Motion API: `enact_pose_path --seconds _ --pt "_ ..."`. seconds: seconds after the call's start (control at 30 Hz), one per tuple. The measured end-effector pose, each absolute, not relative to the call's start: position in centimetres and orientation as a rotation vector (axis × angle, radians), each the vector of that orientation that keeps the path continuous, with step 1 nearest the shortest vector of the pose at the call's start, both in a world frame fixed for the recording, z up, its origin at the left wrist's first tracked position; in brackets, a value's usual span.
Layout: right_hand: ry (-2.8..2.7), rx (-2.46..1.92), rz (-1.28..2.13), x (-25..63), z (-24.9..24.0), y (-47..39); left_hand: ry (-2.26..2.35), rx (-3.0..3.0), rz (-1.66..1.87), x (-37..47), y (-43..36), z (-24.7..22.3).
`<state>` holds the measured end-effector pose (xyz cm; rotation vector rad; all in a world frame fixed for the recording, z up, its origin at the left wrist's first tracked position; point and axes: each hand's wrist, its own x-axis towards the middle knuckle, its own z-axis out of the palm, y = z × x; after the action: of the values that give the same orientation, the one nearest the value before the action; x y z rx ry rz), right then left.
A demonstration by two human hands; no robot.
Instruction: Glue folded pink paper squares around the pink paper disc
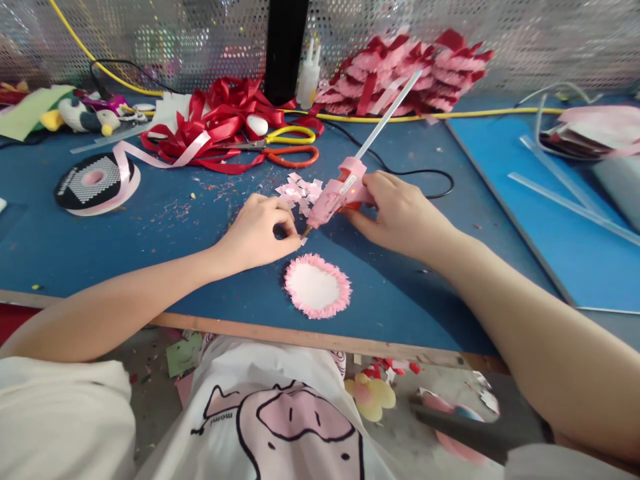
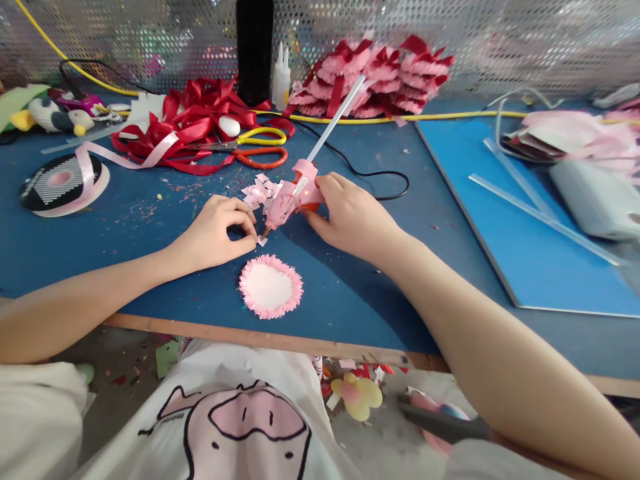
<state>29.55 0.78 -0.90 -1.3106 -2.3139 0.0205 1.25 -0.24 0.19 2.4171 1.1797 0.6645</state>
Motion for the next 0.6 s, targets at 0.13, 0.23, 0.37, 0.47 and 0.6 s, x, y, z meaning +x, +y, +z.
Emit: enact_pose_path --seconds 0.13,0.23,0.37,0.47,0.6 --pt "-2.318 -1.303 0.028 29.54 -0.88 0.78 1.185 2.418 0.651 1.28 -0.25 0.29" --pt "-2.311 -1.333 0.051 29.43 -0.76 0.66 1.182 2.421 0.64 1.31 -0.32 0.39" --pt "-2.315 -1.351 0.076 29.27 -0.44 0.47 1.168 2.429 0.642 1.31 -0.34 0.44" --pt "-2.316 -1.358 0.085 29.22 -0.22 0.39 1.159 2.433 0.646 1.29 -0.3 0.43" --pt "-2.315 -1.356 0.087 29.21 -0.16 0.4 1.15 2.433 0.643 1.23 -0.29 0.45"
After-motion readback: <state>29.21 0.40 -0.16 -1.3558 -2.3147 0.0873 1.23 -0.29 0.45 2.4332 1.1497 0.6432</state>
